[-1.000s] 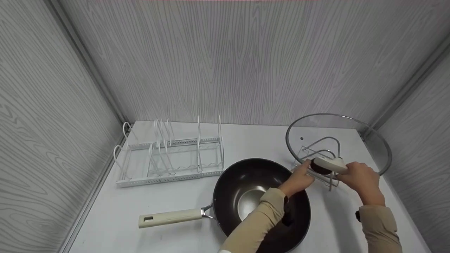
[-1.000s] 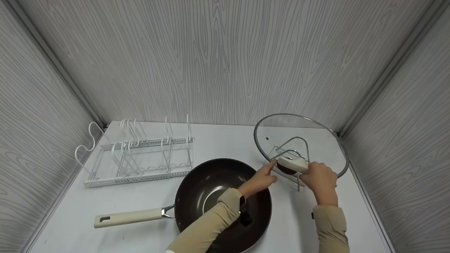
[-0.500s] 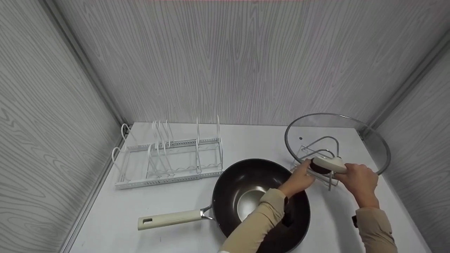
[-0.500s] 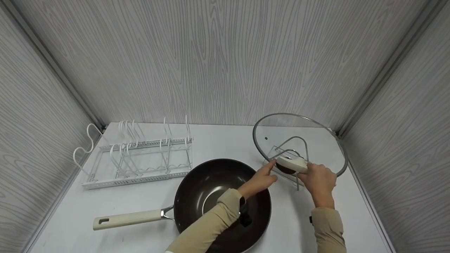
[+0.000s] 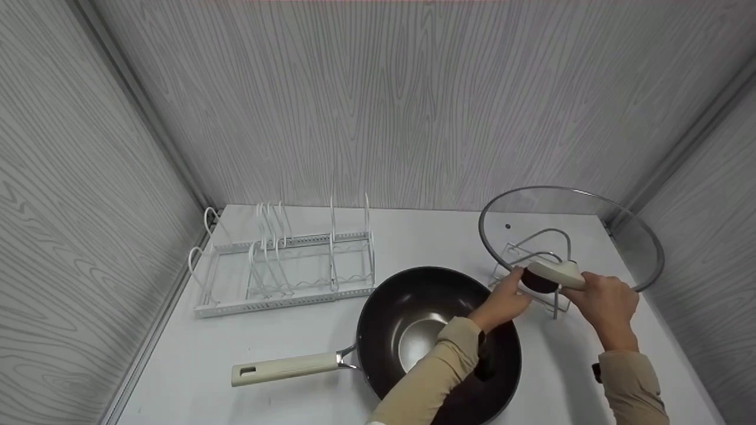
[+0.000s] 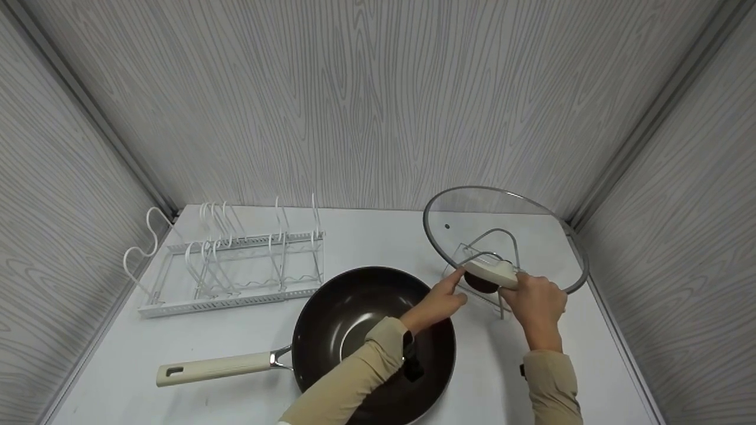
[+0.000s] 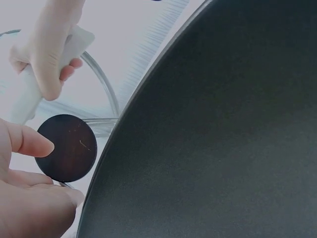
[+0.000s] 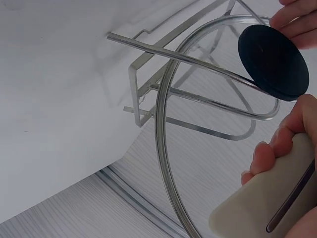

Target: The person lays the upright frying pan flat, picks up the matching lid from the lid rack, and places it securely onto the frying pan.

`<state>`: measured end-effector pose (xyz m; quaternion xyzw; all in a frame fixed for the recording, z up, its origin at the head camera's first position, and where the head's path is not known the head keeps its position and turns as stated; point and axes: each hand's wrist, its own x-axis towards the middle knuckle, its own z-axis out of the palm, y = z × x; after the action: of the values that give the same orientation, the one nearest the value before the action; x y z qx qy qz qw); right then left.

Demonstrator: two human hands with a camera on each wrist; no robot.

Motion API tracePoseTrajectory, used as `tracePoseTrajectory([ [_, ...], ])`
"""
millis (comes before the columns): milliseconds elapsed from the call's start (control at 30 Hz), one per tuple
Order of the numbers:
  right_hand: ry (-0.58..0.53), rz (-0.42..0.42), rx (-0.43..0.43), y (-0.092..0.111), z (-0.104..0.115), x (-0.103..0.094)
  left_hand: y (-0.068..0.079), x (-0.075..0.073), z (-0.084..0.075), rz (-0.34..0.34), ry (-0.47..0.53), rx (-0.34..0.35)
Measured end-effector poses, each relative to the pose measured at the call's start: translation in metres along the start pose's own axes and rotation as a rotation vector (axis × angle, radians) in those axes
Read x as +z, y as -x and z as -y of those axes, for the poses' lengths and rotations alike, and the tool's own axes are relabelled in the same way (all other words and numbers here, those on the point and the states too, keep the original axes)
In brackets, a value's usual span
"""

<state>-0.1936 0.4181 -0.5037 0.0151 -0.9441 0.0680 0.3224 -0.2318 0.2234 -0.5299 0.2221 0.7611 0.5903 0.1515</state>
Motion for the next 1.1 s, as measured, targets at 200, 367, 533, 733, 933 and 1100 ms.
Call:
tracePoseTrajectory([
  [200,0.0,0.009,0.025,-0.005,0.005,-0.009,0.001,-0.002,-0.002,-0.011,-0.018,-0.001],
  [367,0.004,-0.001,0.039,-0.007,0.01,-0.019,0.002,-0.002,-0.003,-0.013,-0.03,-0.001],
  [533,-0.012,-0.049,0.045,-0.01,0.015,-0.029,0.003,-0.005,-0.008,-0.022,-0.023,0.002],
  [733,-0.02,-0.042,0.062,-0.012,0.02,-0.041,0.005,-0.012,-0.017,-0.025,-0.063,0.039],
  [933,-0.023,-0.037,0.103,-0.014,0.028,-0.054,0.011,-0.019,-0.024,0.02,-0.143,0.052],
  [1100,-0.017,-0.114,0.081,-0.017,0.035,-0.065,0.018,-0.03,-0.034,0.066,-0.24,0.082],
])
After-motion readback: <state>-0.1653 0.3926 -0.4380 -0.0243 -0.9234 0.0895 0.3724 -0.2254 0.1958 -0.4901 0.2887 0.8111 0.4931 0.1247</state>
